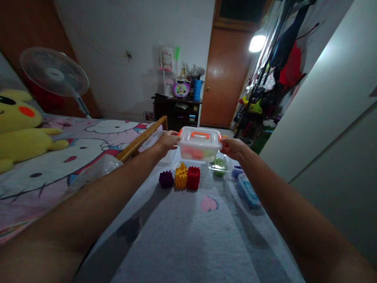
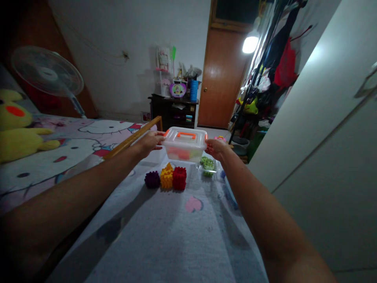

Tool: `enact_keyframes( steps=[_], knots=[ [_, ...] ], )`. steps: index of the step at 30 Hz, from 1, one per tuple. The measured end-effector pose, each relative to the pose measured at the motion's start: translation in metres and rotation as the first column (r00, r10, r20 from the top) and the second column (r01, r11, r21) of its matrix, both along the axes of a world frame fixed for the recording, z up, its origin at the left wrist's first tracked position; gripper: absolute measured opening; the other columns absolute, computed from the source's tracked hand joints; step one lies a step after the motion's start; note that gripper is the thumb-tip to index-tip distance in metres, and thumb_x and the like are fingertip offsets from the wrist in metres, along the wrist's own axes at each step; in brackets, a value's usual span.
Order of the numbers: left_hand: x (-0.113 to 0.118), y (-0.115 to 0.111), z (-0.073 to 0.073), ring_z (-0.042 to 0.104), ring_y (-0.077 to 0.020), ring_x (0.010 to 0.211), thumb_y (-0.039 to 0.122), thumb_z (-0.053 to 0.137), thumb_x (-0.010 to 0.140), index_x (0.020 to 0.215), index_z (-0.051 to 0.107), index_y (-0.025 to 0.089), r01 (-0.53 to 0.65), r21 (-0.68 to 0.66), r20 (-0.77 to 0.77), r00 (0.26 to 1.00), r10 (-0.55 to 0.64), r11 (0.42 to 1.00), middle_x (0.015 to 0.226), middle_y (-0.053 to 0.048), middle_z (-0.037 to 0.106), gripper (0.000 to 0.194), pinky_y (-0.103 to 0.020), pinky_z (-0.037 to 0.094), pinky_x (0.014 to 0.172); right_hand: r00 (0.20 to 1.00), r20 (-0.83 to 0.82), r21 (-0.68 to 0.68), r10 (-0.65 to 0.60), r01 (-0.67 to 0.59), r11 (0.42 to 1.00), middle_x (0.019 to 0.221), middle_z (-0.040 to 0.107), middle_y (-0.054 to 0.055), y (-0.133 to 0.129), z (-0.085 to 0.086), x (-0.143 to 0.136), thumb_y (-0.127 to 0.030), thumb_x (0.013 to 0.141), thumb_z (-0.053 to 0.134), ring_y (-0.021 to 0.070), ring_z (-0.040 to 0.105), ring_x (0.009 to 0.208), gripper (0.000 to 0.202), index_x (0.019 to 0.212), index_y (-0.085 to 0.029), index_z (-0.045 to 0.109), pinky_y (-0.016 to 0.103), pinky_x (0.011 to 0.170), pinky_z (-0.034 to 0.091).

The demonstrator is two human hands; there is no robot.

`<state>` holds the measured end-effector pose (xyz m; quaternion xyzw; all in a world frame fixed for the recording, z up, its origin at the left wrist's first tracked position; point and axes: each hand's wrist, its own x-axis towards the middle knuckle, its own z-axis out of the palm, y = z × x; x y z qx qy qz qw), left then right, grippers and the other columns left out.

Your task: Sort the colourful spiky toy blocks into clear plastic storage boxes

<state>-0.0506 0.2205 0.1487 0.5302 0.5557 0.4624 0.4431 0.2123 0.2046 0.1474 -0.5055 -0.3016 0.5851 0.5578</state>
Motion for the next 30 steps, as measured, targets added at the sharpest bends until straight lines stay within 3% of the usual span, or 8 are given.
enact_keyframes(
  steps=[5, 9, 16, 21, 26, 30],
  knots=[
    [0.002, 0.015, -0.007, 0.055, -0.0149, 0.072, 0.016, 0.062, 0.066, 0.089, 0.057, 0.019, -0.013, 0.035, 0.045, 0.999, 0.012, 0.999, 0.079, -0.002, 0.058, 0.024, -0.029, 0.046, 0.068, 1.0, -0.008, -0.028, 0.024, -0.024, 0.999, 0.065, 0.058, -0.001, -0.004, -0.006, 0.002, -0.005, 0.081, 0.063, 0.0108, 0.059, 0.055, 0.016, 0.079, -0.018, 0.054, 0.021, 0.051, 0.054],
    [0.008, 0.02, -0.001, 0.055, -0.0156, 0.075, 0.017, 0.061, 0.065, 0.09, 0.056, 0.019, -0.009, 0.072, 0.085, 0.996, 0.003, 0.997, 0.083, -0.003, 0.059, 0.025, -0.028, 0.045, 0.069, 1.0, -0.015, -0.054, 0.014, -0.015, 0.998, 0.069, 0.063, 0.003, -0.021, 0.0, 0.008, -0.007, 0.086, 0.058, 0.0129, 0.063, 0.061, 0.009, 0.084, -0.015, 0.058, 0.024, 0.057, 0.058],
    [0.032, -0.006, 0.017, 0.057, -0.0152, 0.074, 0.017, 0.06, 0.069, 0.094, 0.06, 0.017, 0.143, 0.146, 0.14, 0.977, -0.163, 0.979, 0.087, -0.004, 0.062, 0.025, -0.029, 0.045, 0.07, 0.995, -0.075, 0.04, 0.07, -0.068, 0.997, 0.081, 0.072, 0.007, -0.097, 0.012, 0.036, -0.011, 0.088, 0.059, 0.0161, 0.069, 0.064, 0.01, 0.095, -0.014, 0.065, 0.027, 0.059, 0.062],
    [0.063, -0.023, 0.02, 0.057, -0.0146, 0.07, 0.012, 0.057, 0.073, 0.091, 0.062, 0.015, 0.238, 0.112, 0.117, 0.961, -0.251, 0.965, 0.082, -0.004, 0.062, 0.019, -0.031, 0.047, 0.072, 0.997, -0.082, 0.022, 0.009, -0.007, 1.0, 0.075, 0.073, 0.006, -0.14, 0.01, 0.054, -0.016, 0.089, 0.06, 0.0175, 0.071, 0.066, 0.008, 0.093, -0.015, 0.067, 0.03, 0.062, 0.064],
    [0.088, -0.023, 0.016, 0.056, -0.0129, 0.065, 0.007, 0.054, 0.074, 0.09, 0.062, 0.015, 0.239, 0.09, 0.112, 0.962, -0.249, 0.967, 0.077, -0.003, 0.061, 0.019, -0.028, 0.047, 0.068, 0.995, -0.089, -0.004, -0.042, 0.042, 0.999, 0.074, 0.072, 0.006, -0.152, 0.003, 0.064, -0.014, 0.089, 0.059, 0.0172, 0.07, 0.065, 0.007, 0.091, -0.015, 0.066, 0.029, 0.061, 0.064],
    [0.091, -0.009, 0.01, 0.055, -0.0124, 0.061, 0.005, 0.053, 0.072, 0.088, 0.062, 0.015, 0.213, 0.074, 0.096, 0.971, -0.219, 0.974, 0.073, -0.002, 0.06, 0.021, -0.027, 0.046, 0.064, 0.991, -0.132, -0.011, -0.02, 0.019, 1.0, 0.074, 0.071, 0.006, -0.144, -0.007, 0.06, -0.015, 0.088, 0.063, 0.0172, 0.071, 0.065, 0.002, 0.089, -0.015, 0.065, 0.028, 0.063, 0.063]
  ],
)
